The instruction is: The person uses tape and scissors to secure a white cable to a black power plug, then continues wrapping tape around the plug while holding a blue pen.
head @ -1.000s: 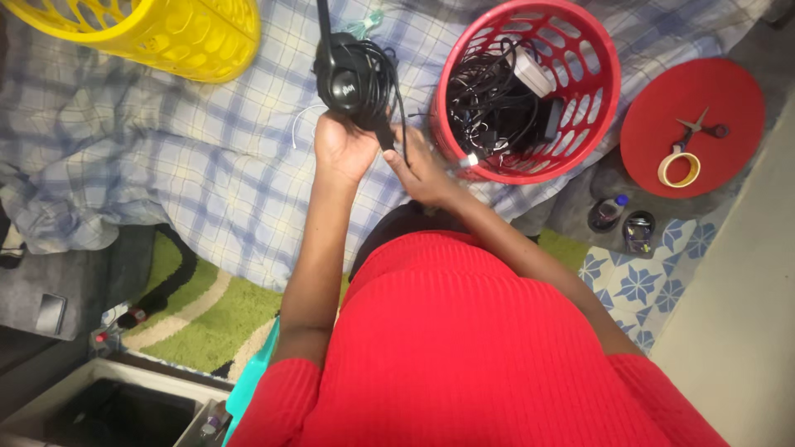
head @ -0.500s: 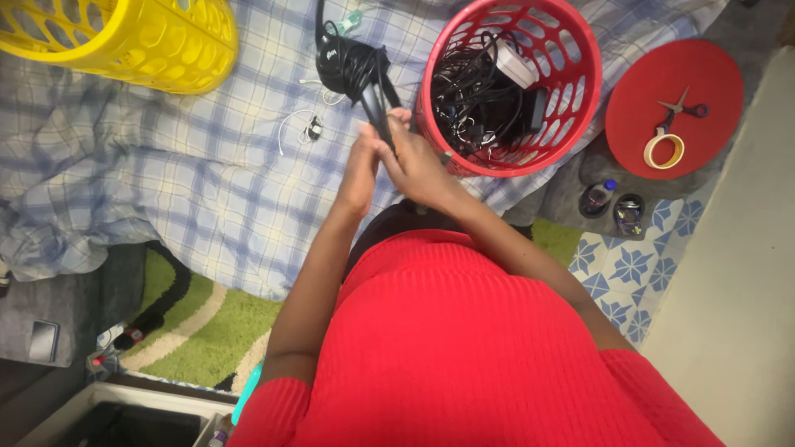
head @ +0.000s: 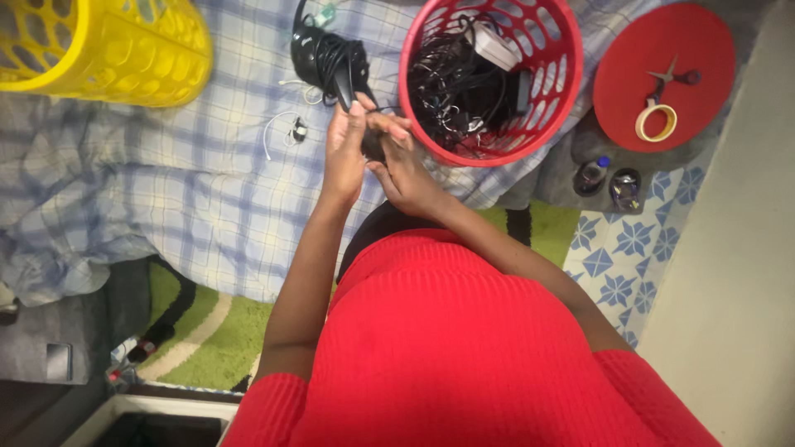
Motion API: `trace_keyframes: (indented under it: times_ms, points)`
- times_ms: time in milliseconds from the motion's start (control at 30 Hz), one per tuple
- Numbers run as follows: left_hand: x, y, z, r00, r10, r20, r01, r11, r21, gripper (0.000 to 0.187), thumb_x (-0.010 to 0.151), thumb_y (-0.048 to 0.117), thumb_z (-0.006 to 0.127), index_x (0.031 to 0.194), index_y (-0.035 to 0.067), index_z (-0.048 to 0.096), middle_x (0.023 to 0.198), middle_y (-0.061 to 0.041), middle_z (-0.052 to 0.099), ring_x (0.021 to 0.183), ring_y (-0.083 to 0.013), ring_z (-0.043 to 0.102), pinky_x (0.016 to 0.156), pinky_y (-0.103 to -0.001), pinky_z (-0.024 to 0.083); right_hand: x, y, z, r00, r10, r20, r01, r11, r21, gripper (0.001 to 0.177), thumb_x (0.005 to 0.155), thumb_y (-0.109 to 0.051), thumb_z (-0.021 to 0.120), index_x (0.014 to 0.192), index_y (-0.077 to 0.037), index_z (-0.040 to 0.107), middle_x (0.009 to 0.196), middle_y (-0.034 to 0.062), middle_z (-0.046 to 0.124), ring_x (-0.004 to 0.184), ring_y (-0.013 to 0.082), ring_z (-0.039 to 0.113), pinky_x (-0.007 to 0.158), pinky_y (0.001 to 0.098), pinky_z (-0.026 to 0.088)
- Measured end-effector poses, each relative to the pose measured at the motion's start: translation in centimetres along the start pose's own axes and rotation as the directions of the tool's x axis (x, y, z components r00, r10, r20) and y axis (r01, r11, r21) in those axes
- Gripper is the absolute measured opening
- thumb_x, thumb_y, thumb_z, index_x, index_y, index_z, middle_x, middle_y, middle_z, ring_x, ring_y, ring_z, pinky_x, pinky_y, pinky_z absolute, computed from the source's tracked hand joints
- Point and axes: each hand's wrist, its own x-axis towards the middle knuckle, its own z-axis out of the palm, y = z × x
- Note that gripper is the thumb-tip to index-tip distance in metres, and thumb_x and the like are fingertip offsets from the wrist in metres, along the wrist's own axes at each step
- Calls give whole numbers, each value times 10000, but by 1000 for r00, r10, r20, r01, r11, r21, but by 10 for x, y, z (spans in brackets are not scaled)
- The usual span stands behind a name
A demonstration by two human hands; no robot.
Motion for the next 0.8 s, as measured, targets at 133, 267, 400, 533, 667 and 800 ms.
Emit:
trace_keyframes:
  times_ms: [133,267,400,533,667,800]
  points:
    - [-1,-13,25,999,22,27,-29,961,276,261,1165,289,461,1243,39,462,1110,-178,718,1166,-277,665,1124,-427,492,-9,14,-11,995,14,-102,-3,994,112,517,1071,-141,495,1527,57,354,1512,299,458,1449,488,439,1238,544,337]
    - [-6,-27,36,998,-2,-69,20,965,262,241,1147,257,483,1233,31,488,1104,-156,718,1219,-250,658,1131,-427,487,-15,12,-24,997,0,-77,1,1000,18,527,1059,-146,499,1539,29,371,1531,268,461,1445,460,448,1235,516,364]
    - [-10,-26,37,996,36,-81,-33,999,36,160,1147,226,469,1217,81,474,914,-73,640,961,-212,654,1165,-435,488,-30,13,-64,989,-98,-112,85,990,-111,540,965,-269,722,1362,-7,467,1360,224,514,1311,428,476,1149,510,360]
    - [-19,-23,31,987,10,-160,-36,987,-159,123,1159,201,494,1196,84,505,719,8,416,605,-134,477,744,-326,515,-83,61,-120,906,223,-360,-218,974,54,334,988,-169,675,1276,-52,553,1251,153,565,1186,282,597,1065,396,500]
    - [-36,-22,18,962,-89,-257,-23,915,-402,108,1160,203,489,1203,107,512,649,47,336,534,-71,343,578,-242,353,-137,136,-162,773,332,-541,-352,933,69,254,1040,-70,635,1265,-24,525,1129,102,575,1089,211,601,1003,349,492]
    - [-61,-34,21,929,-149,-339,-74,822,-564,213,1148,322,464,1132,118,524,623,48,308,522,-88,302,574,-258,321,-153,186,-195,730,404,-551,-400,907,133,182,1077,-68,601,1243,-33,535,1100,61,591,1038,161,602,966,315,502]
